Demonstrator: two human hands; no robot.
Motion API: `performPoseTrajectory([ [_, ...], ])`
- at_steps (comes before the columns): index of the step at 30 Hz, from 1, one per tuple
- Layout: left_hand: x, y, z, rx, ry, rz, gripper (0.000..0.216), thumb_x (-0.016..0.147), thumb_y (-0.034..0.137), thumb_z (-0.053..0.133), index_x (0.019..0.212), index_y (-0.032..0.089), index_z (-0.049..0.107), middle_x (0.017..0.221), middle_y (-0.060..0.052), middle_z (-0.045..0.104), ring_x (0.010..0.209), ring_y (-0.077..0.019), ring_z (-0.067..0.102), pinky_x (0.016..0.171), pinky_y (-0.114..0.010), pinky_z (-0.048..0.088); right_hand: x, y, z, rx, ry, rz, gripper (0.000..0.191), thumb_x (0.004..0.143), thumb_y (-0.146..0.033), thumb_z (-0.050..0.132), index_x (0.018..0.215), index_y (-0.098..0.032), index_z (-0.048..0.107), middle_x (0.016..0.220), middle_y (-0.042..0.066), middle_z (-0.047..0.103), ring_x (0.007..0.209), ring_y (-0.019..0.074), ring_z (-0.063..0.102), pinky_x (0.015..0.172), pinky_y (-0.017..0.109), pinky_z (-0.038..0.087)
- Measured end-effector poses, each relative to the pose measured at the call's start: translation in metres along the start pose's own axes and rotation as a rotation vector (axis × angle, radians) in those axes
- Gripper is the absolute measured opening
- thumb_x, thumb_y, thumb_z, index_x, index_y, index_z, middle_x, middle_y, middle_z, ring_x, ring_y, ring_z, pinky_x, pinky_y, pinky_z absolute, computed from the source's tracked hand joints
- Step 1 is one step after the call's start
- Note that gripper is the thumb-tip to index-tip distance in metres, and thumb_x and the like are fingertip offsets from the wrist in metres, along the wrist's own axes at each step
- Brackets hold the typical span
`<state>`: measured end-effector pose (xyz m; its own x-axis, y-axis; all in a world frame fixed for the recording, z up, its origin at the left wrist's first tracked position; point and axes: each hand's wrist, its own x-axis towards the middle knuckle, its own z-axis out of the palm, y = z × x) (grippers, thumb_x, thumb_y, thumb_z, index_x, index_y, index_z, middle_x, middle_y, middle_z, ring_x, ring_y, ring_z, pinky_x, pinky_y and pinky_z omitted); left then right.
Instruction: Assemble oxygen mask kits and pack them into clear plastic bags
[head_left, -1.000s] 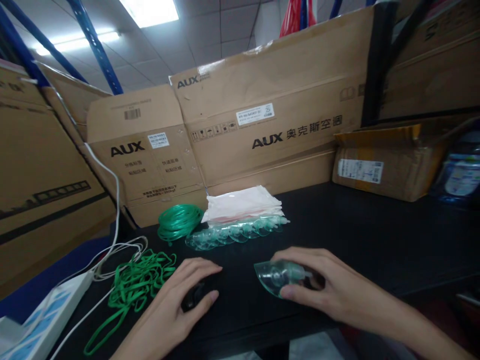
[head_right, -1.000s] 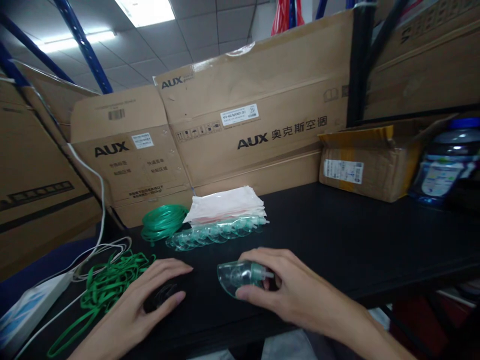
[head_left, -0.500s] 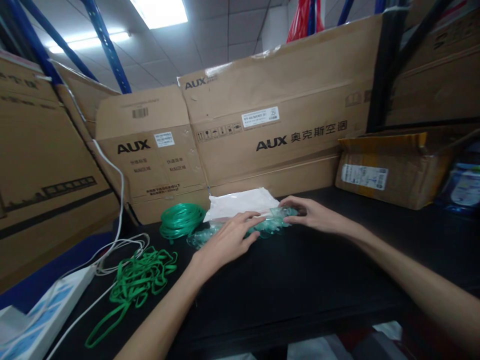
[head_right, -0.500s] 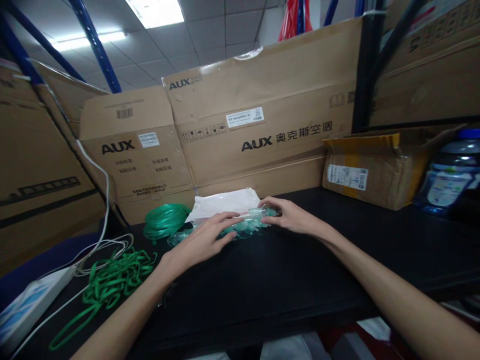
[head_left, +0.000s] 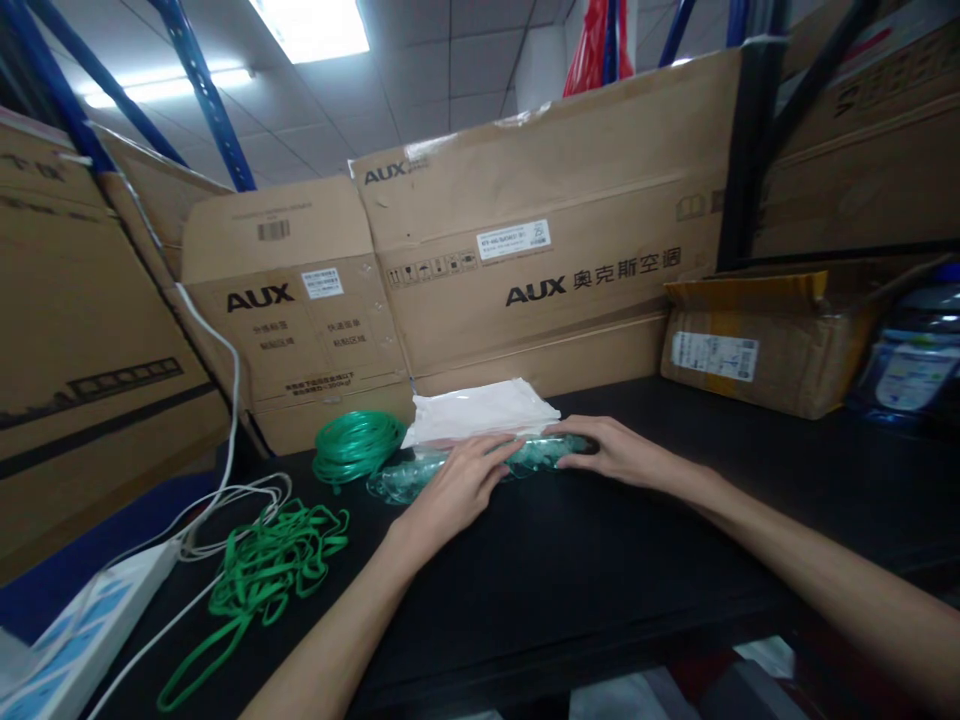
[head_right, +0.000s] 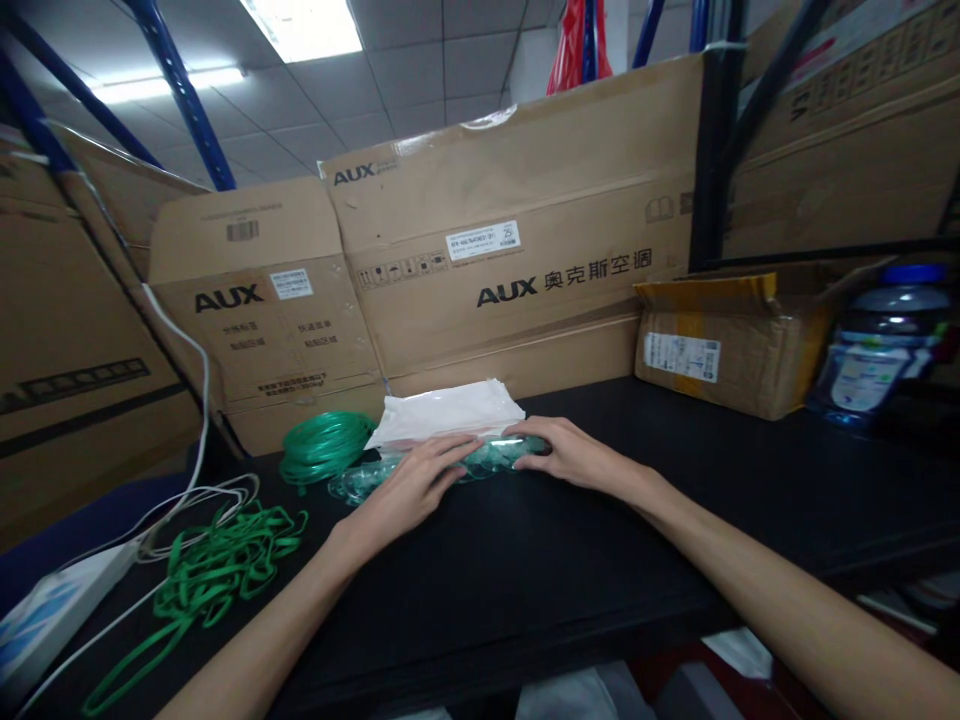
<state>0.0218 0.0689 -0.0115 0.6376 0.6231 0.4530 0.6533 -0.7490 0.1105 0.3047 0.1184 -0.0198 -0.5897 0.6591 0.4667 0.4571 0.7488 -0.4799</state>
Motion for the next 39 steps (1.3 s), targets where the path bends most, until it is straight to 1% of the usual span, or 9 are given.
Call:
performPoseTrajectory([
  [4, 0.000, 0.000, 0.003, -0.007, 0.015, -0.013, 0.046, 0.102, 0.014, 0.055, 0.147, 0.025, 0.054, 0.150, -0.010, 0.058, 0.139, -0.0250, 0.053, 0.118, -0.047, 0.043, 0.000, -0.005, 0.002, -0.029, 0.015, -0.020, 0.043, 0.088, -0.048, 0.073, 0.120, -0.021, 0.072, 0.118, 0.012, 0.076, 0.108, 0.0307, 0.071, 0.096, 0.041, 0.051],
  [6, 0.000, 0.001, 0.003, -0.014, 0.015, -0.020, 0.047, 0.102, 0.014, 0.056, 0.147, 0.025, 0.054, 0.150, -0.010, 0.058, 0.139, -0.0247, 0.052, 0.118, -0.047, 0.042, 0.000, -0.009, 0.002, -0.035, 0.025, -0.030, 0.037, 0.092, -0.049, 0.067, 0.115, -0.020, 0.072, 0.114, 0.011, 0.077, 0.107, 0.0299, 0.070, 0.098, 0.041, 0.050],
  [9, 0.001, 0.004, 0.002, -0.027, 0.012, -0.026, 0.047, 0.101, 0.013, 0.056, 0.147, 0.025, 0.054, 0.150, -0.010, 0.058, 0.140, -0.0244, 0.051, 0.119, -0.046, 0.041, 0.001, -0.014, 0.002, -0.033, 0.028, -0.041, 0.030, 0.101, -0.045, 0.055, 0.106, -0.021, 0.072, 0.105, 0.009, 0.077, 0.098, 0.0265, 0.071, 0.093, 0.038, 0.052],
  [12, 0.001, 0.005, 0.000, -0.048, 0.007, -0.028, 0.047, 0.101, 0.012, 0.056, 0.147, 0.025, 0.054, 0.150, -0.010, 0.058, 0.141, -0.0242, 0.050, 0.120, -0.046, 0.040, 0.002, -0.012, 0.003, -0.034, 0.035, -0.038, 0.029, 0.102, -0.042, 0.050, 0.106, -0.021, 0.071, 0.100, 0.008, 0.077, 0.092, 0.0253, 0.072, 0.088, 0.036, 0.054],
  [18, -0.001, 0.004, -0.002, -0.116, 0.024, -0.036, 0.054, 0.102, 0.017, 0.057, 0.154, 0.025, 0.045, 0.153, -0.009, 0.055, 0.142, -0.0228, 0.050, 0.122, -0.043, 0.038, 0.002, -0.004, 0.009, -0.034, 0.061, -0.037, 0.030, 0.101, -0.038, 0.050, 0.116, -0.020, 0.070, 0.116, 0.013, 0.077, 0.108, 0.0282, 0.071, 0.099, 0.041, 0.052],
  [22, 0.000, 0.001, -0.003, -0.173, 0.035, -0.013, 0.053, 0.102, 0.018, 0.058, 0.153, 0.030, 0.046, 0.155, -0.004, 0.054, 0.143, -0.0204, 0.050, 0.123, -0.040, 0.037, 0.002, -0.008, 0.011, -0.009, 0.051, -0.047, 0.033, 0.103, -0.038, 0.049, 0.120, -0.021, 0.070, 0.121, 0.012, 0.076, 0.113, 0.0277, 0.070, 0.103, 0.041, 0.051],
  [28, 0.003, 0.002, -0.006, -0.231, 0.045, -0.006, 0.049, 0.101, 0.017, 0.059, 0.148, 0.030, 0.052, 0.149, -0.006, 0.058, 0.139, -0.0229, 0.053, 0.121, -0.043, 0.039, 0.001, -0.010, 0.011, 0.033, 0.033, -0.045, 0.035, 0.101, -0.042, 0.053, 0.123, -0.022, 0.071, 0.121, 0.011, 0.077, 0.113, 0.0289, 0.070, 0.102, 0.042, 0.051],
  [33, 0.003, 0.003, -0.008, -0.265, 0.049, 0.001, 0.053, 0.100, 0.015, 0.061, 0.149, 0.031, 0.051, 0.147, -0.005, 0.059, 0.138, -0.0219, 0.053, 0.119, -0.039, 0.040, 0.004, -0.011, 0.012, 0.060, 0.030, -0.026, 0.036, 0.102, -0.041, 0.049, 0.120, -0.021, 0.073, 0.118, 0.011, 0.078, 0.111, 0.0288, 0.071, 0.101, 0.041, 0.052],
  [39, 0.003, 0.001, -0.006, -0.285, 0.041, 0.007, 0.055, 0.098, 0.011, 0.062, 0.148, 0.030, 0.051, 0.147, -0.006, 0.059, 0.137, -0.0225, 0.054, 0.119, -0.041, 0.040, 0.005, -0.019, 0.010, 0.062, 0.020, -0.014, 0.036, 0.104, -0.040, 0.046, 0.116, -0.020, 0.073, 0.115, 0.010, 0.078, 0.109, 0.0284, 0.071, 0.100, 0.040, 0.052],
])
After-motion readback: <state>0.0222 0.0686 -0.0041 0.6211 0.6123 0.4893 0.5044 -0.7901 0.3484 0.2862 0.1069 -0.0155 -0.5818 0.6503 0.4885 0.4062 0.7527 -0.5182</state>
